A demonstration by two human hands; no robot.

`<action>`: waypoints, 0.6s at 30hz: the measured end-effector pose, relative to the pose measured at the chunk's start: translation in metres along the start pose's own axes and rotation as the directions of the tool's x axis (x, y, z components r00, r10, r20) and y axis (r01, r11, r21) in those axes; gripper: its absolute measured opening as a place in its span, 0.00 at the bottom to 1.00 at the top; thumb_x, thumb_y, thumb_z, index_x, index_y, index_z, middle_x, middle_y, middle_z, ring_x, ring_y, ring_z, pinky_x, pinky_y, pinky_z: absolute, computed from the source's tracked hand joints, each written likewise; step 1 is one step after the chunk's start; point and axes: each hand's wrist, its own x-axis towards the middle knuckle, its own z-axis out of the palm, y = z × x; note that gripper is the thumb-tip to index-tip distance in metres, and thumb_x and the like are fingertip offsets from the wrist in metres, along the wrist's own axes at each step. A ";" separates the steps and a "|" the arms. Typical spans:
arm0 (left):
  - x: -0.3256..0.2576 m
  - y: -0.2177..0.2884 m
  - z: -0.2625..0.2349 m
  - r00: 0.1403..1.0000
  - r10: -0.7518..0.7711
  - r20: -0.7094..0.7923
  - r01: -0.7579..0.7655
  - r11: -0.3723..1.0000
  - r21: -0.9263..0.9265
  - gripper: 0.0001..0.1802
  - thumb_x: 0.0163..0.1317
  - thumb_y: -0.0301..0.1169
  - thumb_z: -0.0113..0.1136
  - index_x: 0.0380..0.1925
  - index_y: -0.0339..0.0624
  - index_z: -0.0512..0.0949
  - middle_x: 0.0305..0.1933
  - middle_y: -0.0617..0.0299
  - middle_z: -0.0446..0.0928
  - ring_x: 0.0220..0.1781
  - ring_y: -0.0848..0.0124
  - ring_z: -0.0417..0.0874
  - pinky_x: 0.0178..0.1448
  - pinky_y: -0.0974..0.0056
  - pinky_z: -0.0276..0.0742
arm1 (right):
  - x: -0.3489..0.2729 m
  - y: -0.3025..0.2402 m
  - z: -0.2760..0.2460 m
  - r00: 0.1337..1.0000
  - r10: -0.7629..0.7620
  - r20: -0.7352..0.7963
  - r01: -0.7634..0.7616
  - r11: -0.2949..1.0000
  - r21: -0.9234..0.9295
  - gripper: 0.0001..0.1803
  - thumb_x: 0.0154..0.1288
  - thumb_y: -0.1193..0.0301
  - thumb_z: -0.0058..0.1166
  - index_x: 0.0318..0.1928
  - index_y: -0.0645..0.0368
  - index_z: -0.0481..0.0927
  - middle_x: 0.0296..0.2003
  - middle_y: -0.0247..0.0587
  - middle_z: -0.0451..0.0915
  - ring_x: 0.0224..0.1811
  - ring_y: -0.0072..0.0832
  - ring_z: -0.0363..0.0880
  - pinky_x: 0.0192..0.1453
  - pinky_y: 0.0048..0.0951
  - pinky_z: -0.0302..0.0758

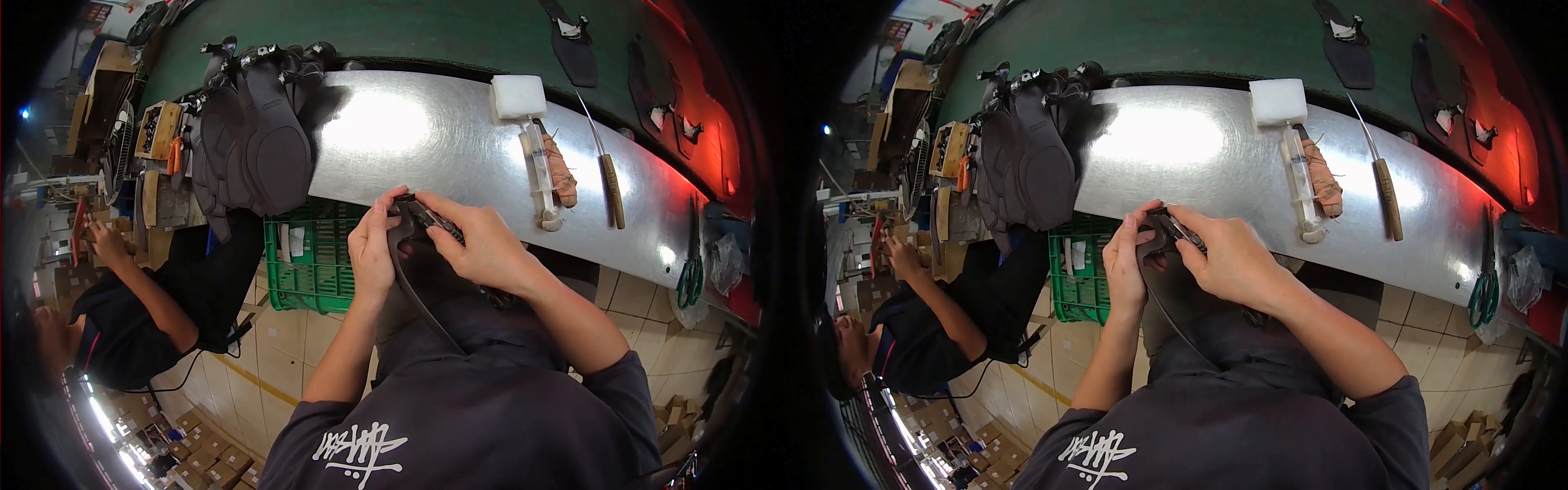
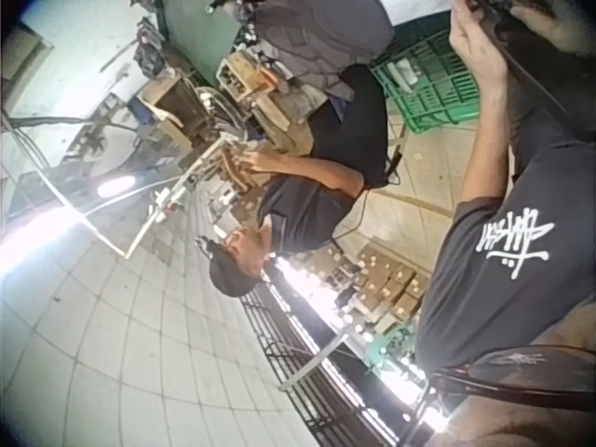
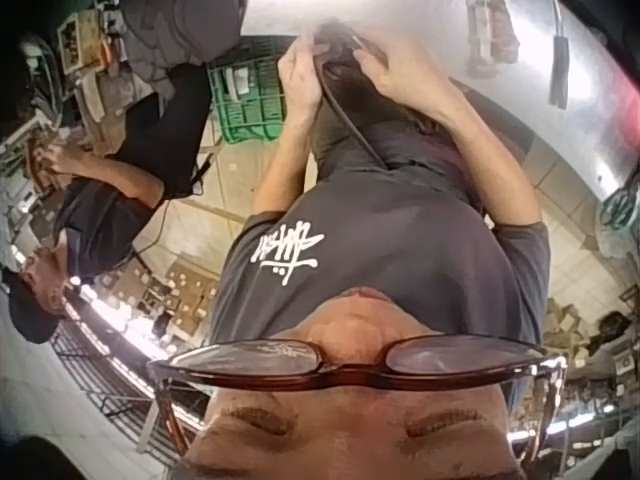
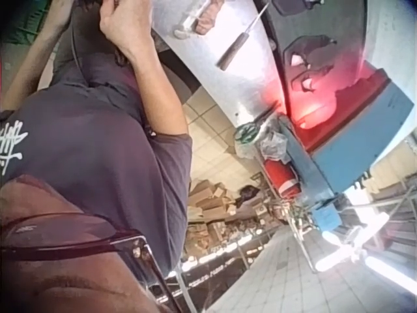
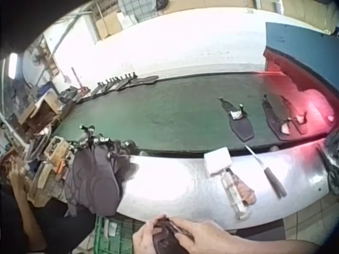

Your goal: Assemble and inspect shoe components on a production line.

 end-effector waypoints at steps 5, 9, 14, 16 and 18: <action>0.000 0.000 0.000 1.000 -0.003 -0.004 0.003 1.000 0.003 0.25 0.75 0.45 0.39 0.53 0.39 0.79 0.34 0.61 0.78 0.21 0.81 0.72 0.25 0.76 0.69 | 0.002 -0.003 -0.004 0.992 0.101 0.078 -0.104 0.994 0.035 0.24 0.65 0.73 0.51 0.62 0.63 0.71 0.42 0.59 0.82 0.44 0.49 0.83 0.48 0.35 0.76; 0.000 0.000 0.001 1.000 -0.001 -0.004 0.001 1.000 0.000 0.25 0.75 0.45 0.39 0.52 0.39 0.79 0.33 0.62 0.79 0.21 0.81 0.72 0.24 0.76 0.68 | 0.002 0.006 0.002 0.996 -0.075 -0.044 0.075 0.997 0.012 0.24 0.63 0.71 0.52 0.60 0.62 0.72 0.36 0.62 0.81 0.36 0.56 0.80 0.42 0.45 0.75; 0.000 0.000 0.002 1.000 0.010 -0.024 -0.010 1.000 0.002 0.25 0.75 0.45 0.39 0.52 0.39 0.79 0.33 0.62 0.79 0.21 0.82 0.72 0.24 0.77 0.68 | 0.001 0.007 0.005 0.994 -0.096 -0.057 0.096 0.995 -0.005 0.23 0.63 0.72 0.52 0.60 0.62 0.72 0.34 0.62 0.80 0.35 0.57 0.80 0.40 0.46 0.75; 0.000 0.000 0.002 1.000 0.005 -0.029 -0.005 1.000 0.000 0.25 0.75 0.45 0.39 0.52 0.39 0.80 0.33 0.62 0.79 0.21 0.82 0.71 0.24 0.77 0.68 | 0.000 0.008 0.006 0.991 -0.113 -0.069 0.113 0.994 -0.006 0.23 0.63 0.73 0.52 0.60 0.63 0.72 0.34 0.62 0.80 0.34 0.57 0.80 0.40 0.46 0.75; 0.001 -0.002 0.001 0.999 0.023 -0.027 -0.023 1.000 -0.017 0.25 0.75 0.45 0.39 0.52 0.39 0.80 0.33 0.62 0.79 0.21 0.81 0.71 0.24 0.76 0.68 | -0.001 -0.002 0.002 0.999 -0.048 -0.026 0.047 0.999 -0.011 0.24 0.63 0.73 0.51 0.61 0.62 0.71 0.37 0.61 0.81 0.38 0.54 0.81 0.43 0.42 0.76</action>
